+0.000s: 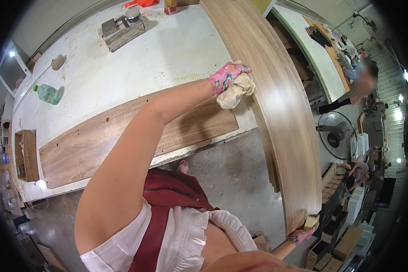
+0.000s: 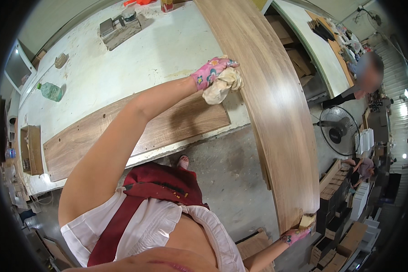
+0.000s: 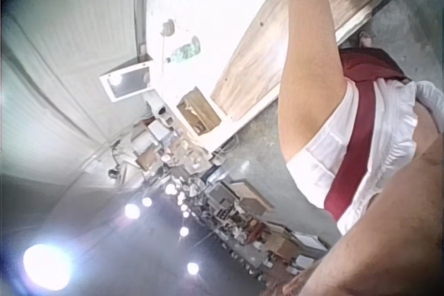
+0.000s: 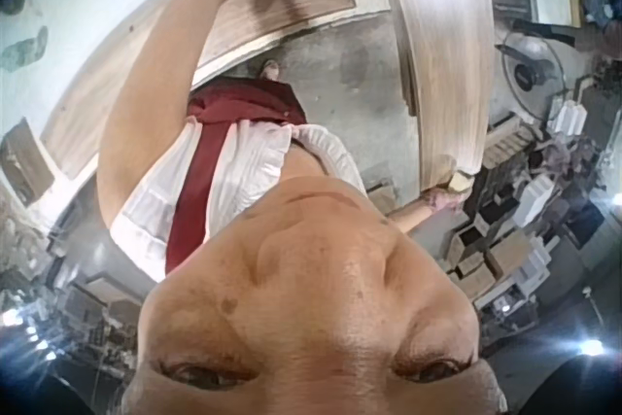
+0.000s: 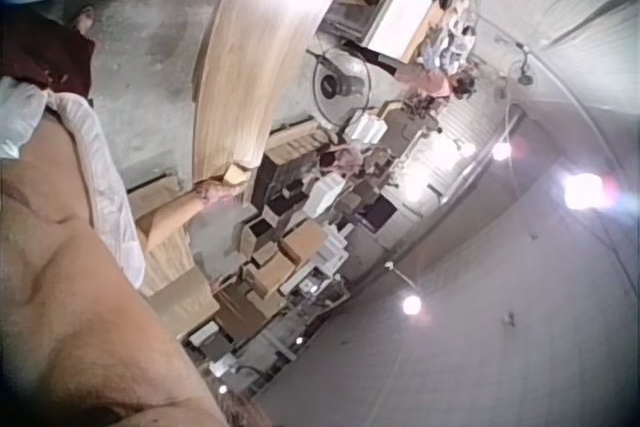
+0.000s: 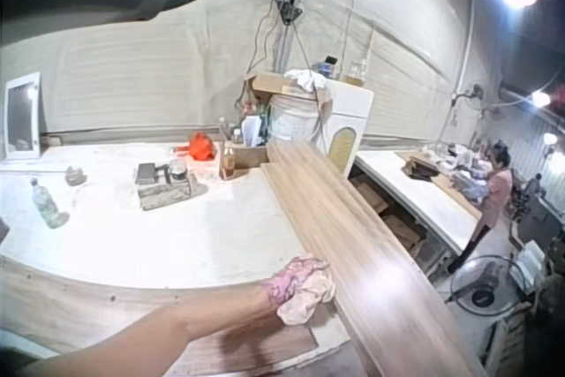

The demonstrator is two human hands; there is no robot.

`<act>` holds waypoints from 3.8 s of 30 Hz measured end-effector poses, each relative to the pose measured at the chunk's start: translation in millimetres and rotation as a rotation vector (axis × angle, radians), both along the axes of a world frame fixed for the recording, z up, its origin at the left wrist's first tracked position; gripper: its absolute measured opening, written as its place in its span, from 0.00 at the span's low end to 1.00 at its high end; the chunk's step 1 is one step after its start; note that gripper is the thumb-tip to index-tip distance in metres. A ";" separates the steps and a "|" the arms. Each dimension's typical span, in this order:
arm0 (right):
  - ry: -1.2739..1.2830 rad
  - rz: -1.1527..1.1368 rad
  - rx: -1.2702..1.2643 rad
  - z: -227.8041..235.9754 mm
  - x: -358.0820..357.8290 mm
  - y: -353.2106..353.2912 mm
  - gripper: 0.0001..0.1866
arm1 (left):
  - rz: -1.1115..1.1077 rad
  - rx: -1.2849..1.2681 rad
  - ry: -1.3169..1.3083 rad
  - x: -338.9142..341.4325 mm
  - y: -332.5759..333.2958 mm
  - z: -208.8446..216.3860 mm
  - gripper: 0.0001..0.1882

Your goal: The person wipes a wood plank using a cloth and a sponge, moving across the surface and edges before picking the plank up and stacking it.

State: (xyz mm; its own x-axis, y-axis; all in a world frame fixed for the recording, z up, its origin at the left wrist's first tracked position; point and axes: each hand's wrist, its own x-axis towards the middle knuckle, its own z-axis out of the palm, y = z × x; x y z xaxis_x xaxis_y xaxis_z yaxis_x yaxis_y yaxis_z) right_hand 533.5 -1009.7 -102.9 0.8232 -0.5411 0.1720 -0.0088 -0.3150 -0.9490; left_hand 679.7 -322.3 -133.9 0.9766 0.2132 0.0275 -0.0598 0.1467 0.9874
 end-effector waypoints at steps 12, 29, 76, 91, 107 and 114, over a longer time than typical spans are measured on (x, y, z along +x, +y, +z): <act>0.010 0.167 -1.010 -11.0 78.6 96.9 0.26 | -0.107 0.325 -0.152 36.4 -9.3 2.0 0.10; -0.566 0.212 0.088 17.2 100.4 211.8 0.30 | -0.048 -0.360 -0.134 -135.4 -46.0 -6.5 0.13; -0.346 2.059 -0.846 35.5 -98.2 886.8 0.22 | 0.670 0.985 0.174 -233.7 -41.4 -16.7 0.29; -0.054 1.796 -1.083 30.0 75.5 710.8 0.21 | 0.371 0.846 -0.122 -231.4 -29.0 -4.9 0.28; 0.446 1.304 -0.961 31.7 183.0 541.0 0.12 | -0.112 0.881 -0.147 -217.6 -55.7 -20.7 0.20; 0.167 0.966 -0.990 7.2 317.0 448.7 0.14 | -0.201 0.906 -0.203 -150.7 -79.6 -7.4 0.21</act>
State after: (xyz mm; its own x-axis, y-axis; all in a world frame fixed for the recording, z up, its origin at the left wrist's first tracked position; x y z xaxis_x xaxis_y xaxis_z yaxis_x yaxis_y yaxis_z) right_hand 850.5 -561.0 -95.7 0.8454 0.5341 0.0090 0.5049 -0.7935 -0.3398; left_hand 529.0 -402.0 -141.3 0.9511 -0.1444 0.2730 -0.2998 -0.6439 0.7039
